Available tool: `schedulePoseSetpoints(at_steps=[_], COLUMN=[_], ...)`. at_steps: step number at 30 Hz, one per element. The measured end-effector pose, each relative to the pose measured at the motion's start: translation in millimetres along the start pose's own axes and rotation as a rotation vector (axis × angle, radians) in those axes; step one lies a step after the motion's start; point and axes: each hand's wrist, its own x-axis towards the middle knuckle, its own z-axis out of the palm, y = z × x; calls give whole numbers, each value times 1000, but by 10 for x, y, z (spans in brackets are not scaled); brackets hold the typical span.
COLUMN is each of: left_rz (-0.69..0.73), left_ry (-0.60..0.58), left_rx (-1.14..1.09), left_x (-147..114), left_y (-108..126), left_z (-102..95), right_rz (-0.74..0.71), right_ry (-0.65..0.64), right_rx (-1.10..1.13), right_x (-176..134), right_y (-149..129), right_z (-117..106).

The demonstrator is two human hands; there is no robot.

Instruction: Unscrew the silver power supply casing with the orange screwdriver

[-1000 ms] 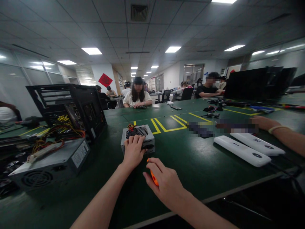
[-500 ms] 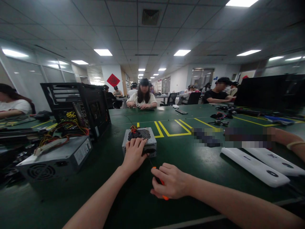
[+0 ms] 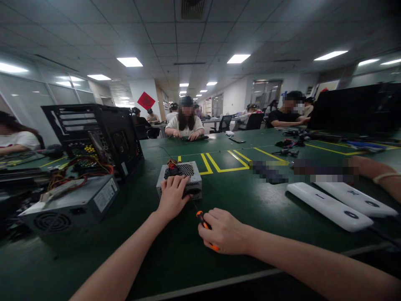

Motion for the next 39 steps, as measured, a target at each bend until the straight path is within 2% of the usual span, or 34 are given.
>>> schedulePoseSetpoints(at_steps=[5,12,17,25,30,35,39], left_rz=[3,-3,10,54,77,75,72], left_ry=[6,-1,-12,-18,-18,-5,-3], left_rx=[1,-4,-15,8,12,5,10], left_x=[-1,-9,-4,-21,-18,-21,-21], left_y=[-1,-7,-19,-62,-83,-81,-71], left_z=[3,6,7,49,53,47,43], right_rz=[-12,119,200,103,142,83,110], right_ry=[1,177,230,187,222,141,121], right_rx=[-50,-5,34,-91,-100,-104,-67], right_x=[25,139,163,147,173,184,184], right_y=[-14,-77,-106,-100,-121,-147,-132], right_z=[-18,34,-14,-46,19,-45,-22])
